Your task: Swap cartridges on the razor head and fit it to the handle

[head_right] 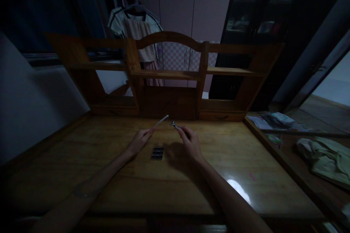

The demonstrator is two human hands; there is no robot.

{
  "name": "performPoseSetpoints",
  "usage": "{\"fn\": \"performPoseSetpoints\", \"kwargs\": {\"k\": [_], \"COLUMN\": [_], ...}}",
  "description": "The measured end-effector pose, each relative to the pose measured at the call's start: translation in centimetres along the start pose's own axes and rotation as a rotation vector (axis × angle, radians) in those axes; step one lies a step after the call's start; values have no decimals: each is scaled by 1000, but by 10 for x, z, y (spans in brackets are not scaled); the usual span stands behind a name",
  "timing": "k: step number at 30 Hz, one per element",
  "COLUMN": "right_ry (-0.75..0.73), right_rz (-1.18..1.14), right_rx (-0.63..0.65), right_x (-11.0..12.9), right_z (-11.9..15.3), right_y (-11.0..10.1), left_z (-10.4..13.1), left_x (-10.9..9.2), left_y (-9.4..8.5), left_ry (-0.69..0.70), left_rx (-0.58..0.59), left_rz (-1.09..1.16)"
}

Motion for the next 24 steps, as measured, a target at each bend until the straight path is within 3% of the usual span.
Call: {"fn": "performPoseSetpoints", "kwargs": {"k": [4, 11, 17, 24], "right_ry": [11, 16, 18, 10], "right_rz": [13, -10, -7, -4], "right_rx": [8, 3, 1, 12], "right_x": [-1, 0, -2, -2], "right_z": [-1, 1, 1, 0], "right_y": [0, -1, -1, -1], "left_z": [1, 1, 0, -1], "left_x": [-3, -7, -5, 0], "left_y": [8, -1, 4, -1], "left_ry": [26, 28, 36, 35], "left_rx": [73, 0, 23, -27], "left_rz": [-12, -66, -59, -33]}}
Point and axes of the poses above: each hand's wrist, its own z-axis away from the middle knuckle, its own y-axis out of the palm, x = y × z, the point moved 9 cm from there along -z, towards the middle knuckle, and after that the axes turned 8 degrees about -z, right-handed, at the moved point
